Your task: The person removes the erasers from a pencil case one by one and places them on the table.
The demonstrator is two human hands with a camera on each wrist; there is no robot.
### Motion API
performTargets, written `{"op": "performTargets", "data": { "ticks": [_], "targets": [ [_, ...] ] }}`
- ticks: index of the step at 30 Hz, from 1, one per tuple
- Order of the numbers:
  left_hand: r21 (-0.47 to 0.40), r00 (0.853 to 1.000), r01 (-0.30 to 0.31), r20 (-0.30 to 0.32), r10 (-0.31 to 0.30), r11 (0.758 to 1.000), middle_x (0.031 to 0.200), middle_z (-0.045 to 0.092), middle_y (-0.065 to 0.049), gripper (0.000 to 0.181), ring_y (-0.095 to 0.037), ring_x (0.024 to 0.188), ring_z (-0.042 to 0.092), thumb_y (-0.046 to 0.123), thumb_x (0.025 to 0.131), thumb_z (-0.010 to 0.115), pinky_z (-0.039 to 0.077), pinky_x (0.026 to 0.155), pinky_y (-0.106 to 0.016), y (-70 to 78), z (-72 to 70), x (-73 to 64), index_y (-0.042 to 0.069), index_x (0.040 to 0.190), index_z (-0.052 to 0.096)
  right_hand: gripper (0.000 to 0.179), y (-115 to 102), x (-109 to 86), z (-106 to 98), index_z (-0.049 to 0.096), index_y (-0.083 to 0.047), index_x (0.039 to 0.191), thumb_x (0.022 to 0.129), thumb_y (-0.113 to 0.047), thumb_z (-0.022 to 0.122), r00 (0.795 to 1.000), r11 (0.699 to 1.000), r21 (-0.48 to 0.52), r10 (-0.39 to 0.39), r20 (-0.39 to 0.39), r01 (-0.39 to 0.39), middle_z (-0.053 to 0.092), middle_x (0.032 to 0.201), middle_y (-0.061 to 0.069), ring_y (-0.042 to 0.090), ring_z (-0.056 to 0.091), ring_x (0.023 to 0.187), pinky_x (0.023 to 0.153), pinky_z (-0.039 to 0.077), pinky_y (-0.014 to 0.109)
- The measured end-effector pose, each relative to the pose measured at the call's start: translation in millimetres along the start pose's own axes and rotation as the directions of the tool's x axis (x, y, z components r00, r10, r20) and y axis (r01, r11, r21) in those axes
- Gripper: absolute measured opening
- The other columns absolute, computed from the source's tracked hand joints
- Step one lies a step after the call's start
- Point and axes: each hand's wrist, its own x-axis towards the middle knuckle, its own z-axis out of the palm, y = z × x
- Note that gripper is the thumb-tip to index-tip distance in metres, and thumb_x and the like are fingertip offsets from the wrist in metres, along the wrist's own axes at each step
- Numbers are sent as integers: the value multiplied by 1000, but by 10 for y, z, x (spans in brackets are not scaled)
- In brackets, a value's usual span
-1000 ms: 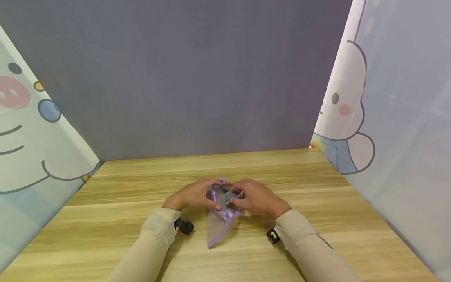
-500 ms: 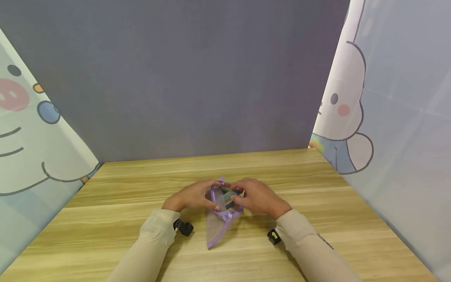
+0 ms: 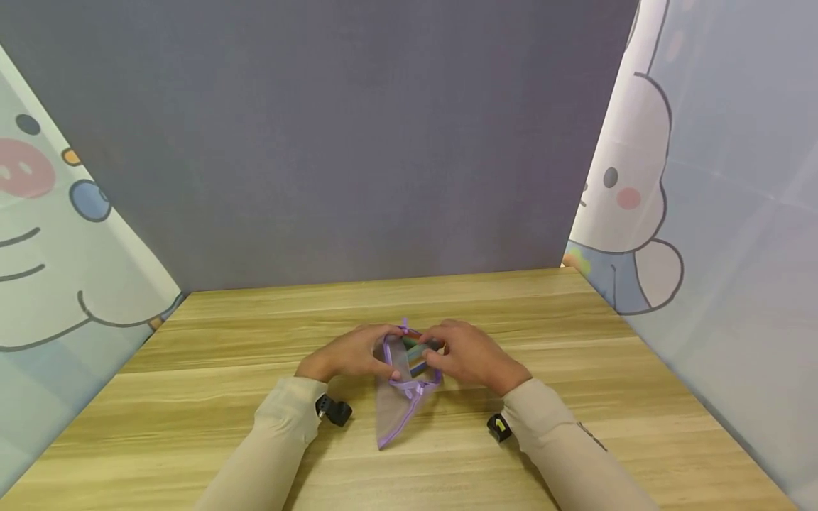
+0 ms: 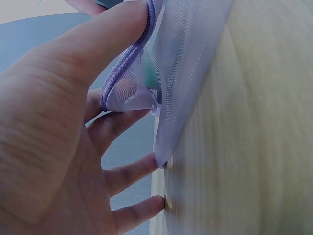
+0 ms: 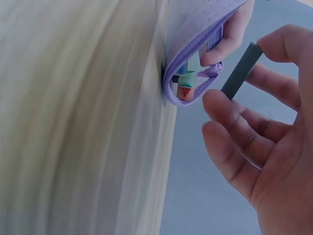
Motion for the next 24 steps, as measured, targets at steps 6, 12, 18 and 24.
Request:
{"op": "performTargets", "data": {
  "ticks": [6, 12, 18, 24],
  "targets": [
    [13, 1000, 3, -5, -3, 1000, 138, 59, 5, 75, -15, 121, 53, 51, 78, 83, 43, 101, -39, -3, 2, -5, 24, 142, 55, 23, 19, 19, -40, 70, -15, 115, 95, -26, 70, 1000, 999, 49, 15, -8, -15, 63, 90, -10, 7, 58, 73, 62, 50, 27],
    [25, 1000, 19, -2, -19, 1000, 139, 57, 4, 75, -17, 124, 51, 55, 78, 82, 43, 101, -40, -15, -5, -27, 26, 142, 54, 24, 27, 19, -86, 67, -12, 112, 93, -24, 73, 997, 991, 117, 68, -21, -65, 63, 88, -8, 14, 61, 76, 64, 51, 29],
    [38, 999, 43, -7, -43, 998, 140, 57, 5, 77, -20, 126, 49, 55, 77, 82, 41, 102, -43, -12, 2, -36, 27, 143, 54, 21, 91, -7, -127, 62, -13, 107, 93, -25, 72, 993, 983, 157, 108, -55, -98, 64, 92, -6, 12, 61, 78, 65, 52, 30],
    [18, 1000, 16, -7, -16, 1000, 139, 57, 5, 75, -16, 123, 52, 52, 78, 83, 43, 101, -39, 4, -3, -17, 24, 142, 55, 21, 130, -15, -162, 60, -12, 103, 93, -24, 72, 988, 974, 190, 140, -70, -125, 65, 88, -4, 14, 61, 76, 63, 52, 31]
  ]
}}
